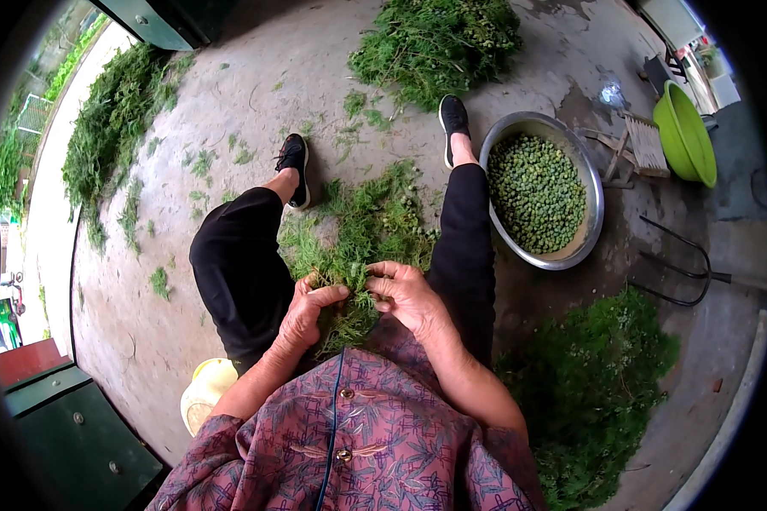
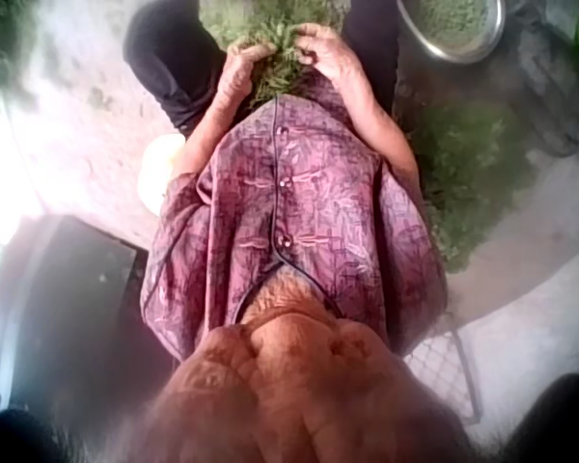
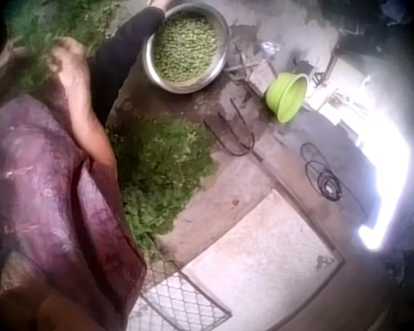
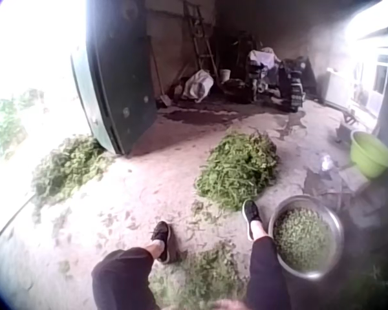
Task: The person picks up cypress branches by hand, plucks the cypress berries from them, and drops the berries into a large metal bowl. They occasionally toss the stripped branches onto a pile on the ground and reach for new branches to continue the process.
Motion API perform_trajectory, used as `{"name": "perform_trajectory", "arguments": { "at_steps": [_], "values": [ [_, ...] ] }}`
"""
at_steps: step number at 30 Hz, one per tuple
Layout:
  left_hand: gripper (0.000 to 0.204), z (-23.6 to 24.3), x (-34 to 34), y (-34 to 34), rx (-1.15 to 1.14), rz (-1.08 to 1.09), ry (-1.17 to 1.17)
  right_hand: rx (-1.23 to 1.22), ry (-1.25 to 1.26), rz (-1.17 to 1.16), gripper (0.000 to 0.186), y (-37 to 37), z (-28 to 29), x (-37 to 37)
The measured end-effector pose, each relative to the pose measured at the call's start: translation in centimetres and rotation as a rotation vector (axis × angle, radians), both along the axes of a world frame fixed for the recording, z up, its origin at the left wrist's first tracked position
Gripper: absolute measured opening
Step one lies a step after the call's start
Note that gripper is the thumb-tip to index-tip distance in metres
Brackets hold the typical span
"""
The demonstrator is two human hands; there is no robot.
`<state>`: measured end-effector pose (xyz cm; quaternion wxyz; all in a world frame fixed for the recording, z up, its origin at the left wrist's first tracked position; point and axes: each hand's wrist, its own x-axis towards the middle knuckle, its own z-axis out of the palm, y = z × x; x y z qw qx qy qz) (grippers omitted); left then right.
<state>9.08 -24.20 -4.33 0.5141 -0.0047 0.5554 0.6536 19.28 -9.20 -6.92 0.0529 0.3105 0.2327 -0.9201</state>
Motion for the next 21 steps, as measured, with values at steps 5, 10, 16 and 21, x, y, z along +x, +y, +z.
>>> {"name": "perform_trajectory", "arguments": {
  "at_steps": [5, 10, 16, 21],
  "values": [
    [0.018, 1.0, 0.6, 0.7, -0.058, 0.037, -0.089, 0.063, 0.021, 0.009, 0.020, -0.1, 0.7, 0.2],
    [0.015, 0.6, 0.7, 0.5, -0.095, 0.017, -0.102, 0.154, 0.013, 0.016, 0.019, -0.3, 1.0, 0.3],
    [0.011, 0.3, 1.1, 0.5, -0.096, 0.067, 0.010, 0.311, 0.007, -0.086, 0.014, 0.3, 1.1, 0.6],
    [0.013, -0.3, 1.2, 0.3, -0.131, 0.049, 0.160, 0.536, -0.050, -0.001, 0.019, 0.1, 2.4, 0.3]
  ]
}}
